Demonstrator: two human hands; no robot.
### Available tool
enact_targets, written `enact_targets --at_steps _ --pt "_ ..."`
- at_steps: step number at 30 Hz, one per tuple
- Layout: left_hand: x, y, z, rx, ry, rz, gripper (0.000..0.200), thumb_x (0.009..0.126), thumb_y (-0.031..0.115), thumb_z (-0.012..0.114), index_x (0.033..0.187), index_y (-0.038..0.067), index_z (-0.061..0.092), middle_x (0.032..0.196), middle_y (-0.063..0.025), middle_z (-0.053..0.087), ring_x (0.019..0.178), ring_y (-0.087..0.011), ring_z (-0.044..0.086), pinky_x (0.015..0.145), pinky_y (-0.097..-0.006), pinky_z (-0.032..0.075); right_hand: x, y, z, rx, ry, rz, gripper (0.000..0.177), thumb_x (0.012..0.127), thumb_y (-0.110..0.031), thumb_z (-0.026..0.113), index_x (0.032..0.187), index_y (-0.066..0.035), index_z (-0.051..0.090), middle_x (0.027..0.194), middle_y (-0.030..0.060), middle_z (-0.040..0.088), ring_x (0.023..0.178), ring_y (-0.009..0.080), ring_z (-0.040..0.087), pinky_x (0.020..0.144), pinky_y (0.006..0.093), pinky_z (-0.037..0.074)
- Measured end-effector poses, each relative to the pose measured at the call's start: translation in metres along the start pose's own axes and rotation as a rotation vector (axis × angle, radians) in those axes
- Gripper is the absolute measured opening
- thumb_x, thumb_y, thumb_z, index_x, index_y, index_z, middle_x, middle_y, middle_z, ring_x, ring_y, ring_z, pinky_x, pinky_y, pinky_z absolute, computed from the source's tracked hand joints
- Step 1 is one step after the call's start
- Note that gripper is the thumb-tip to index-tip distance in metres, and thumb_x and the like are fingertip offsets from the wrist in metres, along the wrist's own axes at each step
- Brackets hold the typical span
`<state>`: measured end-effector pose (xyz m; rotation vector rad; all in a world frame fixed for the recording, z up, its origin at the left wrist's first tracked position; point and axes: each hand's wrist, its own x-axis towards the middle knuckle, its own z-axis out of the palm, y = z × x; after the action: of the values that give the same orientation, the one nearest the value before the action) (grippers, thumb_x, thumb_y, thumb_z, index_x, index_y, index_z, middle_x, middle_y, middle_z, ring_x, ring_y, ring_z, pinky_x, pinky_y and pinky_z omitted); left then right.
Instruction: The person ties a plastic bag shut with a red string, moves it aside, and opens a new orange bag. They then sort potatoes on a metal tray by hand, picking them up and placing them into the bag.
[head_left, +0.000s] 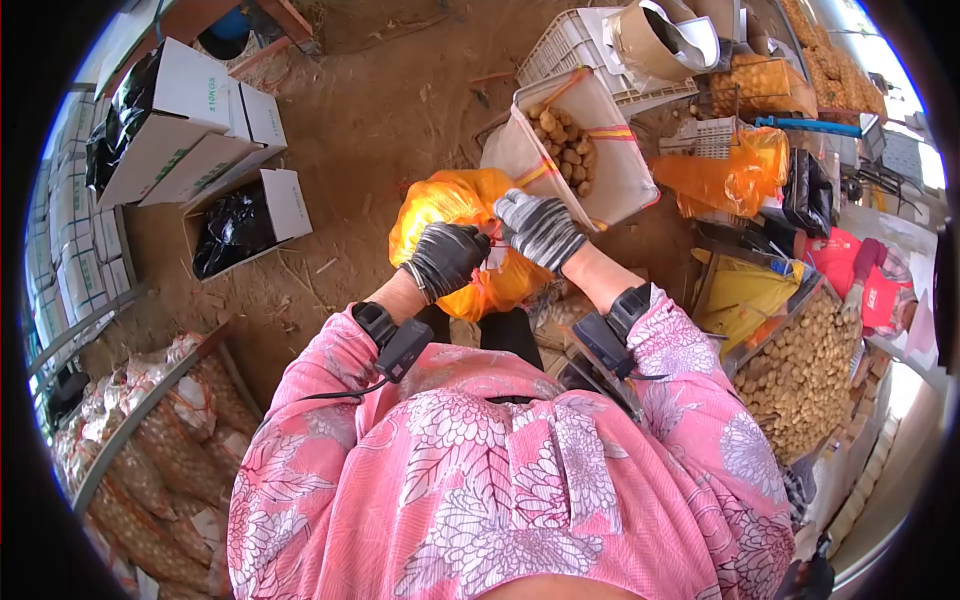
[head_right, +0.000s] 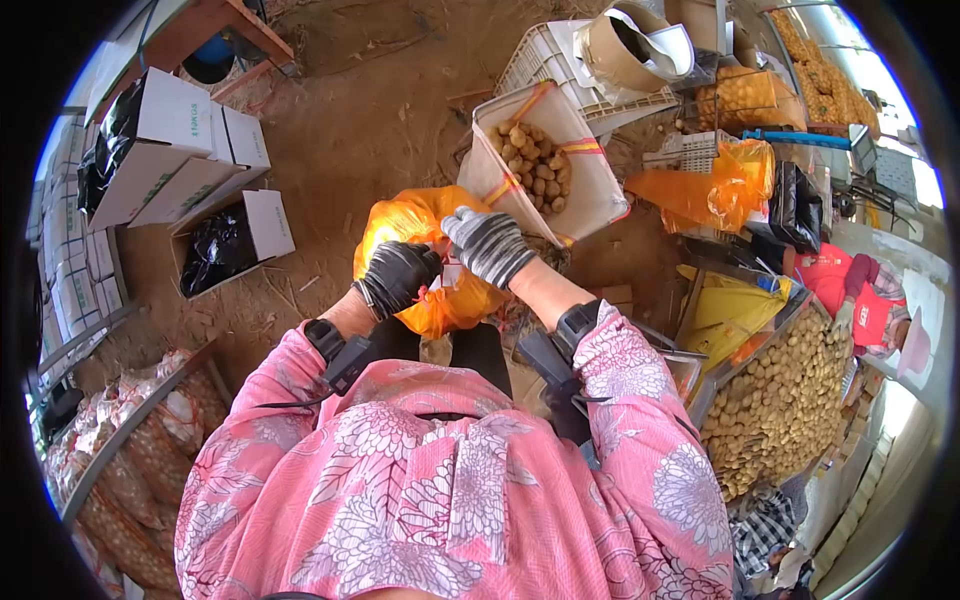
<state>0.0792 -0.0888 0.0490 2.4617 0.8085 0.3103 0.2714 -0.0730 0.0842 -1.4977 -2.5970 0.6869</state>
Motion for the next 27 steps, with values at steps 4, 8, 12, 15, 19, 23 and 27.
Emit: enact_targets --at_steps 4,8,12,15,19,23,27 --pt "-0.015 0.019 0.01 0.162 -0.234 -0.015 0.008 0.07 0.011 0.056 0.074 0.006 0.059 0.063 -0.0087 0.057 0.059 -0.0266 0.059 0.046 -0.0386 0.042 0.017 0.027 0.012 -0.019 -0.103 0.017 0.017 0.077 -0.007 0.05 0.093 -0.006 0.055 0.087 0.014 0.06 0.08 0.0321 0.061 0.067 0.0419 0.049" --pt "-0.02 0.017 0.015 0.094 -0.192 -0.014 0.008 0.073 0.011 0.055 0.078 0.007 0.059 0.068 -0.0098 0.059 0.062 -0.0281 0.06 0.048 -0.0393 0.043 0.044 0.045 -0.004 -0.018 -0.191 0.23 0.01 0.078 -0.011 0.052 0.084 -0.006 0.059 0.083 0.0162 0.063 0.08 0.0335 0.061 0.067 0.0425 0.048" --pt "-0.027 0.018 0.006 -0.014 -0.029 -0.061 0.017 0.073 0.013 0.058 0.089 0.006 0.059 0.073 -0.0129 0.058 0.068 -0.0332 0.059 0.056 -0.0413 0.046 0.037 0.046 -0.028 -0.031 -0.268 0.269 0.027 0.077 -0.016 0.059 0.103 -0.008 0.056 0.093 0.0175 0.061 0.086 0.0333 0.06 0.074 0.0418 0.048" --pt "-0.033 0.023 -0.021 -0.078 0.081 -0.023 0.025 0.07 0.011 0.061 0.094 0.004 0.059 0.08 -0.0146 0.058 0.074 -0.034 0.058 0.061 -0.0411 0.047 -0.003 0.051 -0.029 0.005 -0.044 0.362 0.045 0.075 -0.019 0.064 0.116 -0.009 0.05 0.11 0.0171 0.056 0.097 0.0323 0.057 0.081 0.0405 0.046" --pt "-0.041 0.015 -0.043 -0.027 0.14 -0.15 0.039 0.066 0.01 0.065 0.104 0.006 0.058 0.096 -0.0155 0.058 0.089 -0.0335 0.054 0.077 -0.044 0.043 -0.075 0.048 -0.031 0.265 -0.165 0.677 0.046 0.075 -0.021 0.066 0.116 -0.009 0.051 0.106 0.0148 0.059 0.097 0.0309 0.057 0.083 0.0395 0.046" --pt "-0.04 0.017 -0.028 0.111 0.119 -0.23 0.057 0.069 0.02 0.069 0.121 0.011 0.049 0.122 -0.0155 0.047 0.114 -0.034 0.042 0.094 -0.0462 0.031 -0.163 0.052 0.004 0.409 -0.133 0.765 0.041 0.076 -0.018 0.065 0.113 -0.008 0.053 0.1 0.0154 0.062 0.093 0.0305 0.059 0.081 0.0391 0.046" --pt "-0.035 0.033 0.0 0.189 0.037 -0.399 0.067 0.069 0.023 0.069 0.13 0.012 0.042 0.129 -0.018 0.041 0.12 -0.0376 0.036 0.098 -0.048 0.027 -0.214 0.044 0.03 0.604 -0.103 0.89 0.04 0.076 -0.016 0.064 0.113 -0.006 0.054 0.099 0.0165 0.063 0.091 0.0309 0.06 0.079 0.0381 0.047"
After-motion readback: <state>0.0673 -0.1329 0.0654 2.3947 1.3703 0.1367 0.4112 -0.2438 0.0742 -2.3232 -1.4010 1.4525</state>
